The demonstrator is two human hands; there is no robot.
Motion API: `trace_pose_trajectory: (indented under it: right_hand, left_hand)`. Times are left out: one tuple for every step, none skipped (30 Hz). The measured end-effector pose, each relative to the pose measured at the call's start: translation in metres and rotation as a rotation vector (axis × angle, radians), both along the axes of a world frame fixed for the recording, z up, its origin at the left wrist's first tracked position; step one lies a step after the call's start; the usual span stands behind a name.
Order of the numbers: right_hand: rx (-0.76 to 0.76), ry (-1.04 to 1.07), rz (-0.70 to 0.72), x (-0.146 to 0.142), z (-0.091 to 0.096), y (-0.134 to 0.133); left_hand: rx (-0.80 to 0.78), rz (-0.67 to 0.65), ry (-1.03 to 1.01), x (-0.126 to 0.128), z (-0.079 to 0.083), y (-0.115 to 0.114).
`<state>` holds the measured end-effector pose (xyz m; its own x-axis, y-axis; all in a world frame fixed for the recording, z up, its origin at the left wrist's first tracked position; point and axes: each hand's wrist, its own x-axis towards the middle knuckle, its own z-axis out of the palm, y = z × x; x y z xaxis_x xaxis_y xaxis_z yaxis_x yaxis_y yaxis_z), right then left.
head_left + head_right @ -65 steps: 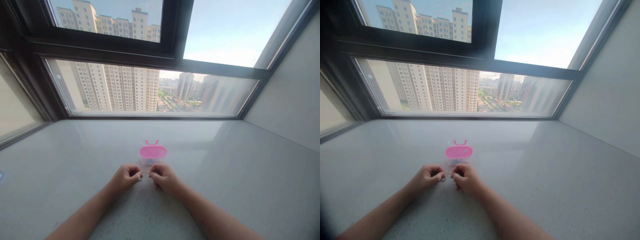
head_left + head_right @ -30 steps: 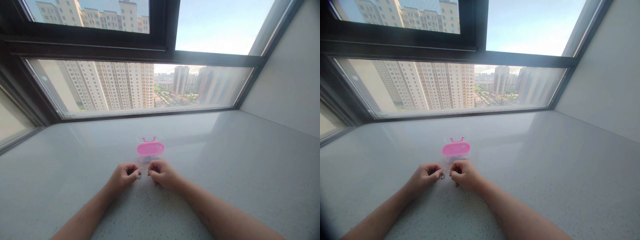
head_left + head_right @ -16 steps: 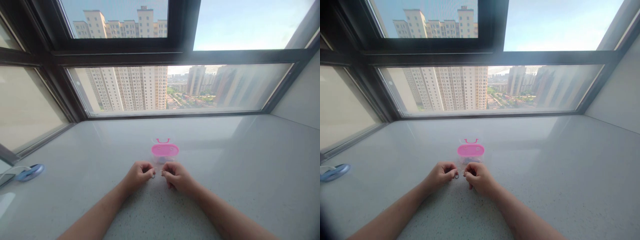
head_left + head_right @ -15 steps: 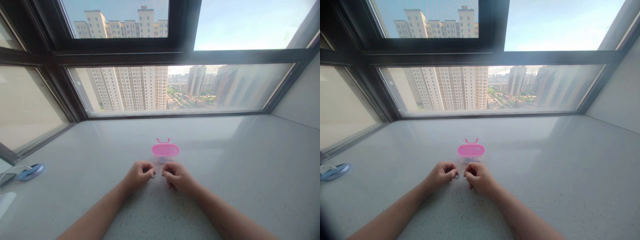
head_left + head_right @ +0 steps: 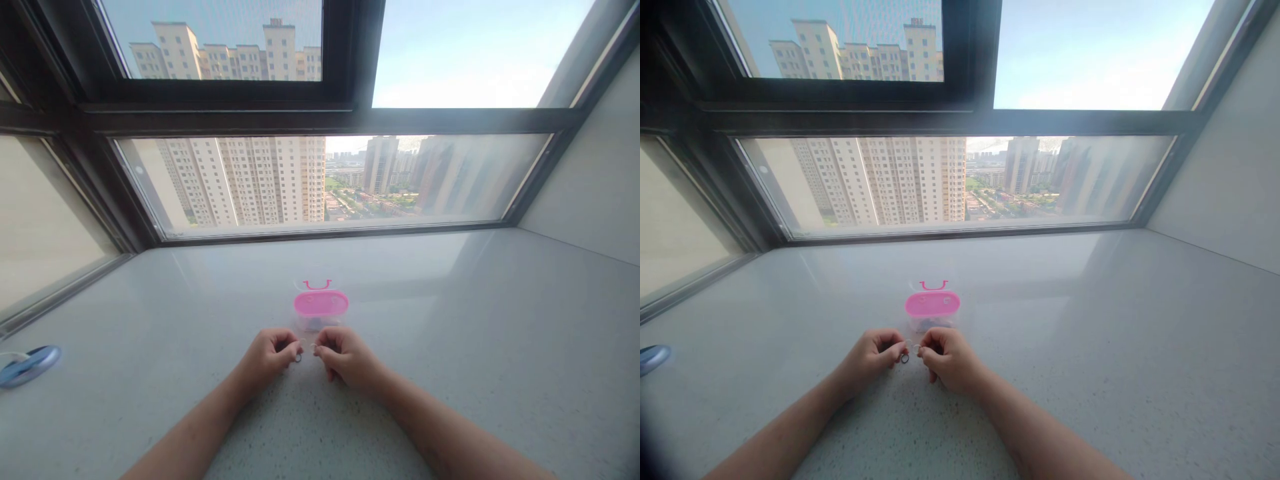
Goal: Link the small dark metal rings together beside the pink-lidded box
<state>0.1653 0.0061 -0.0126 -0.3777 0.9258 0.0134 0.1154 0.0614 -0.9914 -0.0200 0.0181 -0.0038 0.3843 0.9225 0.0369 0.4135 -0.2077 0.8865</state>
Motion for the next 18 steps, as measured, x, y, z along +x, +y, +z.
trace_pose_trajectory:
  right_hand:
    - [-0.002, 0.005, -0.003, -0.0003, -0.0003, 0.0002]
    - [-0.004, 0.010, -0.003, -0.0006, -0.0007, 0.0004]
    - [-0.006, 0.018, -0.006, -0.0009, -0.0012, 0.0006]
    - [-0.008, 0.027, -0.006, -0.0012, -0.0018, 0.0009]
    - [-0.008, 0.035, -0.006, -0.0015, -0.0025, 0.0013]
    - [-0.009, 0.041, -0.007, -0.0017, -0.0031, 0.0016]
    - [-0.007, 0.044, -0.007, -0.0018, -0.0036, 0.0019]
    - [-0.006, 0.046, -0.008, -0.0020, -0.0041, 0.0021]
    - [-0.007, 0.047, -0.011, -0.0021, -0.0044, 0.0023]
    - [-0.009, 0.046, -0.013, -0.0021, -0.0045, 0.0024]
    - [-0.012, 0.044, -0.016, -0.0022, -0.0046, 0.0025]
    - [-0.015, 0.041, -0.017, -0.0023, -0.0046, 0.0026]
    - [-0.018, 0.038, -0.018, -0.0023, -0.0046, 0.0027]
    - [-0.021, 0.035, -0.019, -0.0024, -0.0048, 0.0028]
    - [-0.024, 0.033, -0.020, -0.0025, -0.0050, 0.0030]
    - [-0.025, 0.032, -0.021, -0.0025, -0.0055, 0.0033]
    - [-0.024, 0.032, -0.021, -0.0025, -0.0061, 0.0035]
    - [-0.023, 0.032, -0.021, -0.0024, -0.0069, 0.0038]
  left_hand:
    - [-0.001, 0.001, 0.000, -0.0003, -0.0005, 0.0002]
    - [-0.003, 0.000, -0.001, -0.0005, -0.0010, 0.0004]
    - [-0.006, 0.001, -0.004, -0.0007, -0.0013, 0.0005]
    - [-0.010, 0.001, -0.008, -0.0009, -0.0013, 0.0006]
    - [-0.016, 0.000, -0.011, -0.0009, -0.0010, 0.0005]
    - [-0.022, 0.000, -0.012, -0.0009, -0.0003, 0.0004]
    - [-0.025, -0.001, -0.013, -0.0008, 0.0005, 0.0001]
    - [-0.027, -0.001, -0.013, -0.0006, 0.0014, -0.0002]
    - [-0.029, 0.000, -0.013, -0.0004, 0.0023, -0.0005]
    - [-0.029, 0.000, -0.013, -0.0001, 0.0031, -0.0008]
    - [-0.030, 0.001, -0.015, 0.0002, 0.0037, -0.0011]
    - [-0.032, 0.001, -0.019, 0.0004, 0.0042, -0.0013]
    - [-0.034, 0.001, -0.022, 0.0006, 0.0046, -0.0015]
    - [-0.035, 0.001, -0.025, 0.0007, 0.0048, -0.0017]
    - [-0.035, 0.000, -0.028, 0.0007, 0.0050, -0.0018]
    - [-0.034, -0.001, -0.028, 0.0006, 0.0050, -0.0019]
    - [-0.033, -0.003, -0.028, 0.0003, 0.0049, -0.0018]
    - [-0.030, -0.006, -0.028, 0.0000, 0.0047, -0.0017]
